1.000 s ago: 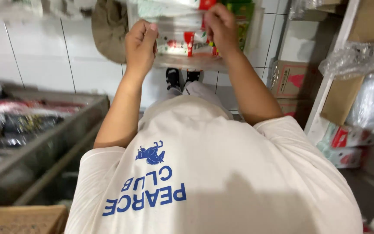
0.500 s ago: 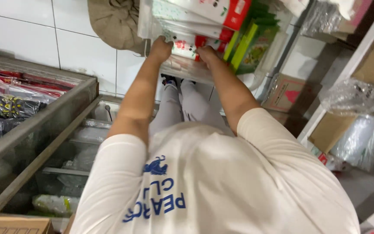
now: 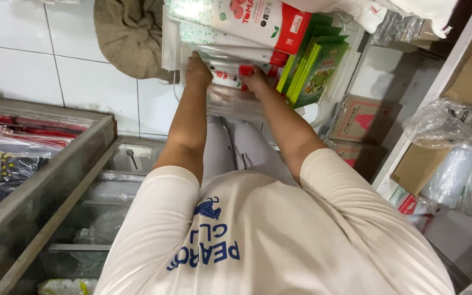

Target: The person sorts through plastic packaging in a clear bin, picking up and inspecting a green packet and several white Tomat-branded bags. They repeatedly flip and restack the bags before placing a red and white packet onto a shelf.

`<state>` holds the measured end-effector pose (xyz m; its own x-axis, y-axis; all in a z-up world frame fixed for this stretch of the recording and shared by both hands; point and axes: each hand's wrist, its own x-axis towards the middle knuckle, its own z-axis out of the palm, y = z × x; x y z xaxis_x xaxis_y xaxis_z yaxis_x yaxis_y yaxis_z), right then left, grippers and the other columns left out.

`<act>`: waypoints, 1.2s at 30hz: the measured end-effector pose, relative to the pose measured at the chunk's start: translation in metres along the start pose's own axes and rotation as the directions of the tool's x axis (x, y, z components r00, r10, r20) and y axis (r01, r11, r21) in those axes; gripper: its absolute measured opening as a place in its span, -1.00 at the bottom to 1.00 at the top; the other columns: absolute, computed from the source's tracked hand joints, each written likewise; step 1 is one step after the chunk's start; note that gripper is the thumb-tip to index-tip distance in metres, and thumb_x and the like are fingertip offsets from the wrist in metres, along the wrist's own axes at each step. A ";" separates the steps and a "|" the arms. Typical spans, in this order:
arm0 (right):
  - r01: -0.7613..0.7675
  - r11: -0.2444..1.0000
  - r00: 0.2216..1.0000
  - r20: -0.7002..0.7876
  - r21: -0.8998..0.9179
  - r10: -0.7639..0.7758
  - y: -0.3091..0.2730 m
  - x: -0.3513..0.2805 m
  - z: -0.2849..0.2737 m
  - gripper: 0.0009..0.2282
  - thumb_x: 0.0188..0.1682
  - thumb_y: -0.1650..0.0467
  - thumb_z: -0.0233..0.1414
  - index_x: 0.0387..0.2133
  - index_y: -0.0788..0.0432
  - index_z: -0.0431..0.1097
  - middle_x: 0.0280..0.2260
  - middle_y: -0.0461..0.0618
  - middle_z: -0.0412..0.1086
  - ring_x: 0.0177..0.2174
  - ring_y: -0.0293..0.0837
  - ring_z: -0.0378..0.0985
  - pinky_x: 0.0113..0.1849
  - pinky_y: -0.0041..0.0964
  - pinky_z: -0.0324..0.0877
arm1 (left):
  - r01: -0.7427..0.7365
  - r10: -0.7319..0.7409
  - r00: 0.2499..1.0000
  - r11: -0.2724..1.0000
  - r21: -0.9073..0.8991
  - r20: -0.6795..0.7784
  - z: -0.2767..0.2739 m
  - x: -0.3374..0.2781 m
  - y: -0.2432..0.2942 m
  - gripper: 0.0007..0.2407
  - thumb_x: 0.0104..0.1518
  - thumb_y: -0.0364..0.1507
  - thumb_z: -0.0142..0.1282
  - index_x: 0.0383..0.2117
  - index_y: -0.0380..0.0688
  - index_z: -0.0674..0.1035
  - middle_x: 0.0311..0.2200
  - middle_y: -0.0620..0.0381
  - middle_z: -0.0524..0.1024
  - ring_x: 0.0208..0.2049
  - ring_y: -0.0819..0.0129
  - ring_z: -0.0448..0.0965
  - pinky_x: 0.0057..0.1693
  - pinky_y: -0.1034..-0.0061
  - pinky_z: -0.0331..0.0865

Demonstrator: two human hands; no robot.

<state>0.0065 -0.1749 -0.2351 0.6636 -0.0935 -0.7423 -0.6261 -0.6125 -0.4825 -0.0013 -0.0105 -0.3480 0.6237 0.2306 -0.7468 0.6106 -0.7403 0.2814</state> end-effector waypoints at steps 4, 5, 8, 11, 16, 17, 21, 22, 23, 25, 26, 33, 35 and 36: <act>0.111 0.961 0.994 0.017 -0.254 -0.110 0.012 -0.009 -0.003 -0.52 -0.16 0.22 0.27 0.01 0.16 0.41 -0.03 0.20 0.48 -0.01 0.10 0.52 0.02 -0.15 0.40 | -0.011 0.011 0.998 1.000 0.008 -0.059 0.014 0.003 -0.019 -0.67 0.21 -0.60 0.03 0.13 -0.19 0.41 0.12 -0.21 0.48 0.18 -0.08 0.47 0.23 0.25 0.40; 0.194 0.930 0.981 0.043 -0.312 -0.190 0.022 -0.015 -0.006 -0.54 -0.17 0.24 0.27 -0.02 0.16 0.43 -0.03 0.22 0.47 -0.04 0.14 0.51 -0.01 -0.12 0.40 | -0.025 0.026 0.999 0.999 0.026 -0.038 0.019 0.000 -0.021 -0.64 0.17 -0.59 0.05 0.13 -0.20 0.40 0.10 -0.23 0.47 0.15 -0.08 0.48 0.20 0.25 0.40; 0.410 0.823 0.912 0.161 -0.393 -0.378 0.042 -0.032 -0.013 -0.61 -0.16 0.27 0.26 -0.07 0.15 0.47 -0.08 0.24 0.45 -0.10 0.20 0.52 -0.07 -0.05 0.40 | -0.128 0.130 0.991 0.988 0.082 -0.013 0.004 -0.010 -0.029 -0.61 0.10 -0.52 0.11 0.10 -0.25 0.40 0.05 -0.27 0.47 0.11 -0.10 0.48 0.16 0.24 0.39; 0.534 0.788 0.844 0.252 -0.307 -0.474 0.050 -0.047 -0.031 -0.66 -0.14 0.30 0.23 -0.11 0.16 0.50 -0.16 0.23 0.50 -0.15 0.17 0.56 -0.10 -0.05 0.43 | -0.304 0.302 0.952 0.932 0.197 0.043 -0.032 -0.026 -0.033 -0.66 0.10 -0.39 0.16 -0.02 -0.28 0.52 -0.02 -0.28 0.52 0.07 -0.13 0.49 0.15 0.18 0.37; 0.484 0.863 0.816 0.280 0.146 -0.505 0.019 -0.068 -0.076 -0.75 -0.06 0.37 0.19 -0.16 0.27 0.52 -0.21 0.11 0.58 -0.19 0.00 0.58 -0.14 -0.14 0.48 | -0.437 0.522 0.833 0.824 -0.361 0.184 -0.122 -0.045 -0.057 -0.72 -0.04 -0.38 0.19 -0.21 -0.23 0.62 -0.41 0.07 0.59 -0.41 0.29 0.58 -0.26 0.38 0.47; 0.478 0.808 0.780 0.257 0.344 -0.571 0.013 -0.080 -0.089 -0.72 -0.04 0.37 0.19 -0.11 0.28 0.51 -0.17 0.09 0.56 -0.16 -0.05 0.58 -0.10 -0.15 0.49 | -0.395 0.611 0.773 0.673 -0.625 0.169 -0.133 -0.050 -0.058 -0.77 0.07 -0.40 0.20 -0.19 -0.22 0.57 -0.41 0.10 0.55 -0.41 0.33 0.53 -0.27 0.43 0.43; 0.255 0.338 0.594 0.129 0.906 -0.794 -0.014 -0.139 -0.127 -0.61 0.07 0.34 0.21 0.11 0.27 0.40 0.02 0.03 0.49 0.01 -0.11 0.54 0.09 -0.11 0.46 | -0.120 0.655 0.726 -0.181 -0.976 -0.211 -0.158 -0.096 -0.034 -0.72 0.26 -0.30 0.02 -0.04 -0.24 0.49 -0.22 0.10 0.47 -0.23 0.28 0.46 -0.08 0.39 0.37; 0.161 0.199 0.544 0.082 0.967 -0.835 -0.019 -0.152 -0.137 -0.58 0.11 0.31 0.21 0.16 0.26 0.36 0.06 0.02 0.47 0.06 -0.09 0.53 0.14 -0.09 0.44 | -0.075 0.615 0.742 -0.319 -0.945 -0.266 -0.155 -0.120 -0.018 -0.67 0.27 -0.25 -0.03 0.02 -0.22 0.47 -0.13 0.08 0.46 -0.13 0.25 0.46 0.01 0.35 0.37; 0.137 0.168 0.566 0.061 0.976 -0.822 -0.024 -0.165 -0.141 -0.53 0.08 0.28 0.21 0.19 0.24 0.32 0.08 0.01 0.47 0.08 -0.11 0.52 0.15 -0.11 0.43 | -0.033 0.616 0.734 -0.386 -0.922 -0.285 -0.152 -0.147 0.002 -0.62 0.27 -0.20 -0.07 0.08 -0.20 0.45 -0.04 0.07 0.45 -0.03 0.21 0.45 0.10 0.31 0.36; 0.091 0.091 0.608 0.017 0.992 -0.793 -0.033 -0.188 -0.134 -0.43 0.02 0.21 0.20 0.25 0.21 0.25 0.11 -0.02 0.46 0.12 -0.15 0.51 0.18 -0.14 0.42 | 0.047 0.653 0.688 -0.474 -0.879 -0.315 -0.152 -0.199 0.041 -0.51 0.28 -0.09 -0.16 0.20 -0.17 0.40 0.15 0.03 0.43 0.17 0.13 0.45 0.27 0.23 0.36; 0.135 0.121 0.601 0.015 0.983 -0.799 -0.037 -0.193 -0.134 -0.45 0.03 0.20 0.18 0.23 0.20 0.24 0.10 -0.02 0.46 0.10 -0.14 0.52 0.14 -0.13 0.45 | 0.079 0.685 0.647 -0.498 -0.864 -0.336 -0.156 -0.221 0.059 -0.46 0.28 -0.04 -0.21 0.26 -0.15 0.38 0.24 0.01 0.42 0.27 0.09 0.44 0.36 0.19 0.36; 0.424 0.628 0.778 0.092 0.653 -0.621 -0.046 -0.182 -0.129 -0.50 0.06 0.13 0.07 0.15 0.23 0.35 -0.03 0.12 0.50 -0.18 -0.09 0.57 -0.26 -0.17 0.52 | 0.193 0.902 0.299 -0.376 -0.906 -0.310 -0.209 -0.292 0.103 -0.37 0.34 0.05 -0.27 0.33 -0.22 0.32 0.29 -0.16 0.33 0.28 0.08 0.38 0.40 0.16 0.27; 0.635 0.659 0.738 -0.065 0.403 -0.671 -0.053 -0.187 -0.133 -0.47 0.07 0.12 0.11 0.19 0.20 0.30 0.05 0.14 0.40 -0.06 -0.06 0.51 -0.13 -0.13 0.51 | 0.241 0.917 0.280 -0.353 -0.904 -0.283 -0.215 -0.288 0.099 -0.37 0.32 0.06 -0.27 0.34 -0.19 0.31 0.32 -0.17 0.32 0.30 0.07 0.37 0.41 0.15 0.26; 0.766 0.607 0.642 -0.197 0.211 -0.741 -0.055 -0.195 -0.134 -0.45 0.10 0.12 0.14 0.23 0.18 0.24 0.11 0.13 0.32 0.03 -0.04 0.46 0.02 -0.10 0.50 | 0.246 0.923 0.264 -0.344 -0.906 -0.279 -0.213 -0.284 0.095 -0.35 0.29 0.07 -0.26 0.35 -0.16 0.30 0.34 -0.16 0.31 0.31 0.06 0.36 0.42 0.15 0.24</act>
<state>-0.0337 -0.2277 -0.0018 0.9707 0.2389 -0.0272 0.0415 -0.2780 -0.9597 -0.0168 -0.0114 0.0196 0.8648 -0.4461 0.2304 0.3853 0.8839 0.2651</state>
